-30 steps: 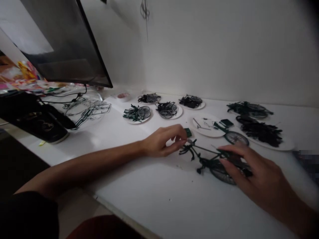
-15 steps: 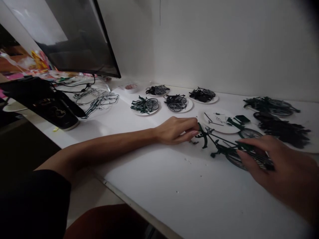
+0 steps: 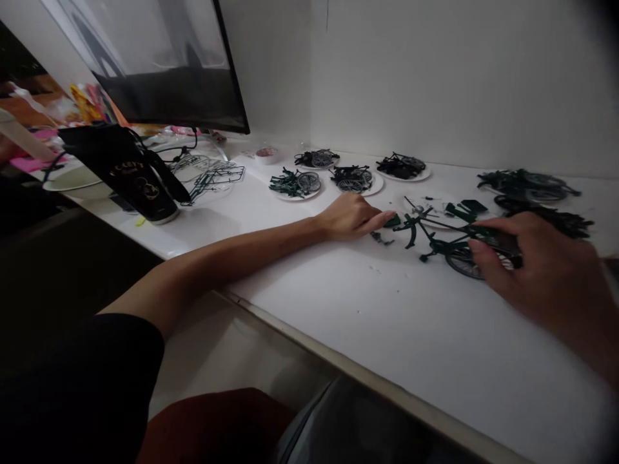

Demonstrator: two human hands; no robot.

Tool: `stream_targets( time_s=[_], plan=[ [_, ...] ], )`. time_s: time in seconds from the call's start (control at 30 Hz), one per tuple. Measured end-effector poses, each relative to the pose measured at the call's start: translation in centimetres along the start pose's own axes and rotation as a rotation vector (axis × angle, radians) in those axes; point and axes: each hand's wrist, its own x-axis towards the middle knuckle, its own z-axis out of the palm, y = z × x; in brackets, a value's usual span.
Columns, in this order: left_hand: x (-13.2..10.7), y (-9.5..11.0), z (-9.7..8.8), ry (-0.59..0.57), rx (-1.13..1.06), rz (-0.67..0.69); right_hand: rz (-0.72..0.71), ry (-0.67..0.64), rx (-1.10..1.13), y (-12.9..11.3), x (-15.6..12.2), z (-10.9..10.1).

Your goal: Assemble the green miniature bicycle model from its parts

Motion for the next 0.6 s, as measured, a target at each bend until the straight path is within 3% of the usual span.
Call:
stream_targets(
  time_s=[0.4, 0.6],
  plan=[
    [-0.1, -0.6, -0.2, -0.021, 0.109, -0.015, -0.074, 0.13, -0.039, 1.0, -0.7, 0.3],
    [-0.1, -0.9, -0.5, -0.028, 0.132, 0.017, -0.081, 0.132, -0.045, 1.3, -0.8, 0.4]
  ],
)
